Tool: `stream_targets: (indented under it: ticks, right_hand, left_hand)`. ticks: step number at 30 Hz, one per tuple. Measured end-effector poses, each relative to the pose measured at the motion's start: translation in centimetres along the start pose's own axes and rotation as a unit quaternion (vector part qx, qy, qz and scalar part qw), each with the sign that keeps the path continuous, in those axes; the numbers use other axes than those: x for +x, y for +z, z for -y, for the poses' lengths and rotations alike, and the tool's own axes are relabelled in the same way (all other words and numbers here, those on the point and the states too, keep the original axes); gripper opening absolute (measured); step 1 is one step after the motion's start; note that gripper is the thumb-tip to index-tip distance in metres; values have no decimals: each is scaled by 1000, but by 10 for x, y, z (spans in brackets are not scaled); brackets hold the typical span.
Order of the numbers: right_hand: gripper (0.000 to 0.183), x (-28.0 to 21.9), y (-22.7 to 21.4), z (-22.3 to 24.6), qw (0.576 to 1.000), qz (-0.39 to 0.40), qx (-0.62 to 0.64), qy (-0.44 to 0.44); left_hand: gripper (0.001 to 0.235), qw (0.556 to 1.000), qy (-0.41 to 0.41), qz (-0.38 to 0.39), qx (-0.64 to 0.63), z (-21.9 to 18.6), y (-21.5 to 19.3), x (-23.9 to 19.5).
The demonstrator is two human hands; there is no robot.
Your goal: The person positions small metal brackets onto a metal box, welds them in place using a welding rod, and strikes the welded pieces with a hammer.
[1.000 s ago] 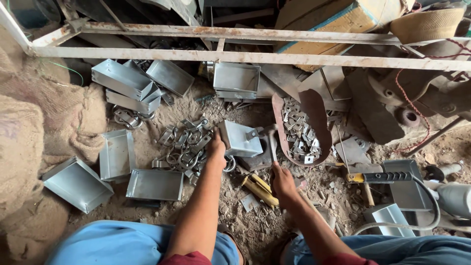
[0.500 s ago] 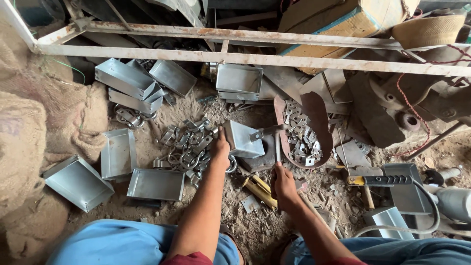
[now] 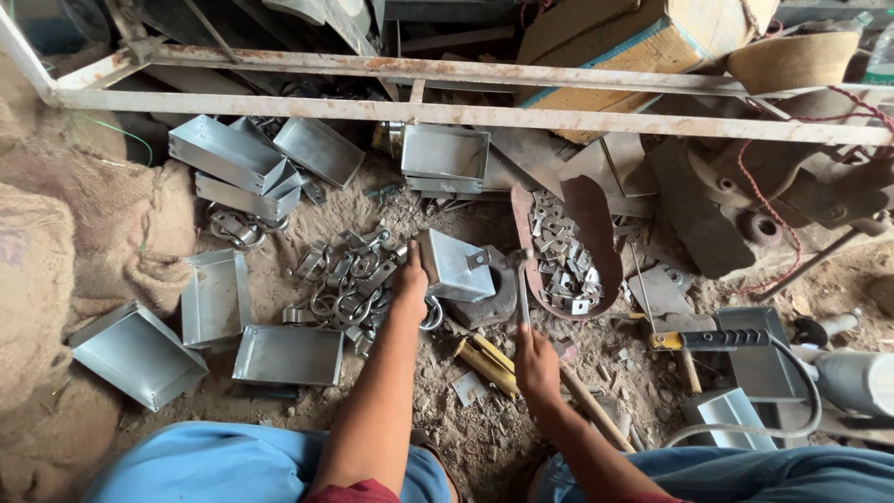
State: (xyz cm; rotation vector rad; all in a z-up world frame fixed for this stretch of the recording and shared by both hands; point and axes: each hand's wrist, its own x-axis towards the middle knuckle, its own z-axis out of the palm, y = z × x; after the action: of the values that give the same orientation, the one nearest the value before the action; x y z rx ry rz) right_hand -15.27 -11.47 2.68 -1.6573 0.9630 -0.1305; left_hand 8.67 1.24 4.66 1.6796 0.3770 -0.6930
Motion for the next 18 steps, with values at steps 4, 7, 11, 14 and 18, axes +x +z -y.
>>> stream_targets:
  ticks: [4, 7, 11, 14, 18]
  right_hand:
    - [28, -32, -14, -60, 750, -171, -463, -441]
    - [35, -54, -9, -75, 906, 56, -397, -137]
    - [39, -80, 14, -59, 837, 260, -481, 3]
    - [38, -96, 20, -54, 851, 269, -450, -35]
    - [37, -75, 22, -43, 787, 318, -529, -6]
  left_hand:
    - [90, 998, 48, 0, 37, -4, 0, 16]
    - [90, 1000, -5, 17, -5, -7, -2, 18]
    - [90, 994, 30, 65, -89, -9, -6, 16]
    - [88, 996, 53, 44, -47, -9, -2, 10]
    - [82, 996, 32, 22, -81, -15, 2, 5]
